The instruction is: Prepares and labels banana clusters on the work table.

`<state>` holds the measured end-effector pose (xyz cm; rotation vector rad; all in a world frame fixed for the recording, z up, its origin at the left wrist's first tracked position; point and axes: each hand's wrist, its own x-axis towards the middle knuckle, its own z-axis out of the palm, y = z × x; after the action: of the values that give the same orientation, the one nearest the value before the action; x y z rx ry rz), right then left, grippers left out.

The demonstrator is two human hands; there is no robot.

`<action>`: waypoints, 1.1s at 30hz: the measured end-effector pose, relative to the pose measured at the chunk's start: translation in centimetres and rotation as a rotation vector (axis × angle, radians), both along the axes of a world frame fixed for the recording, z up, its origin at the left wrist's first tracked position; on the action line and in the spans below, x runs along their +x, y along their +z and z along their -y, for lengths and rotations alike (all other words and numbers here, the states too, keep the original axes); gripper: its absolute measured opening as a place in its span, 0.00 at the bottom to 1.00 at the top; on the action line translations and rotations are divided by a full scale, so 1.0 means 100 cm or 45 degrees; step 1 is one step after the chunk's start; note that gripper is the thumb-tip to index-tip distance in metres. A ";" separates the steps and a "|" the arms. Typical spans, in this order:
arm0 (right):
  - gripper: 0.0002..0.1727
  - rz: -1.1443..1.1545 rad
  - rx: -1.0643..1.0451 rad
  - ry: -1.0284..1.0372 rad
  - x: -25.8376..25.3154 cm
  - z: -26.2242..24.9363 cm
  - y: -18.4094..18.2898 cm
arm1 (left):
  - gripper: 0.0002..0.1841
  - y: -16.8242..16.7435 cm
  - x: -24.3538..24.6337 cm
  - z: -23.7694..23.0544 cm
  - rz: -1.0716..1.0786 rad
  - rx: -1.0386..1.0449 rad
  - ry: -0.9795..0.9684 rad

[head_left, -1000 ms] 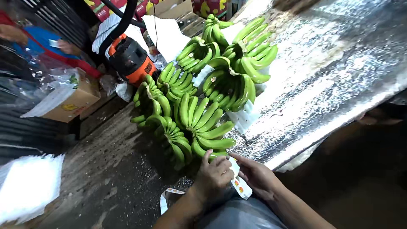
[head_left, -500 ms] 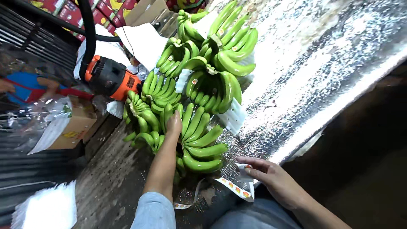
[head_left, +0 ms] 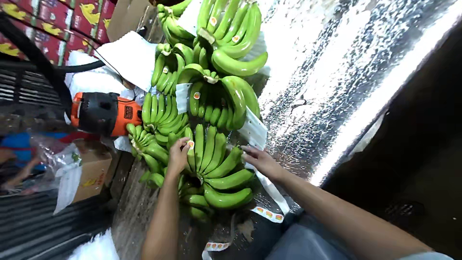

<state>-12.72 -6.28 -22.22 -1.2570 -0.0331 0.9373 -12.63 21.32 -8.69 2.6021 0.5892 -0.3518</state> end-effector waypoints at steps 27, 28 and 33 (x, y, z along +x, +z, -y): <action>0.29 1.067 0.321 0.154 -0.120 -0.005 0.015 | 0.12 0.041 0.068 -0.015 -0.789 -0.528 -0.837; 0.30 1.044 0.335 0.204 -0.122 -0.007 0.016 | 0.12 0.045 0.057 -0.020 -0.768 -0.565 -0.794; 0.30 1.037 0.334 0.283 -0.124 -0.013 0.018 | 0.13 0.054 0.028 -0.037 -0.665 -0.598 -0.697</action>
<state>-25.17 -4.99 -20.44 -1.3272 -0.9206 0.5264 -9.86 25.03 -3.29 2.1581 -0.0773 -1.2064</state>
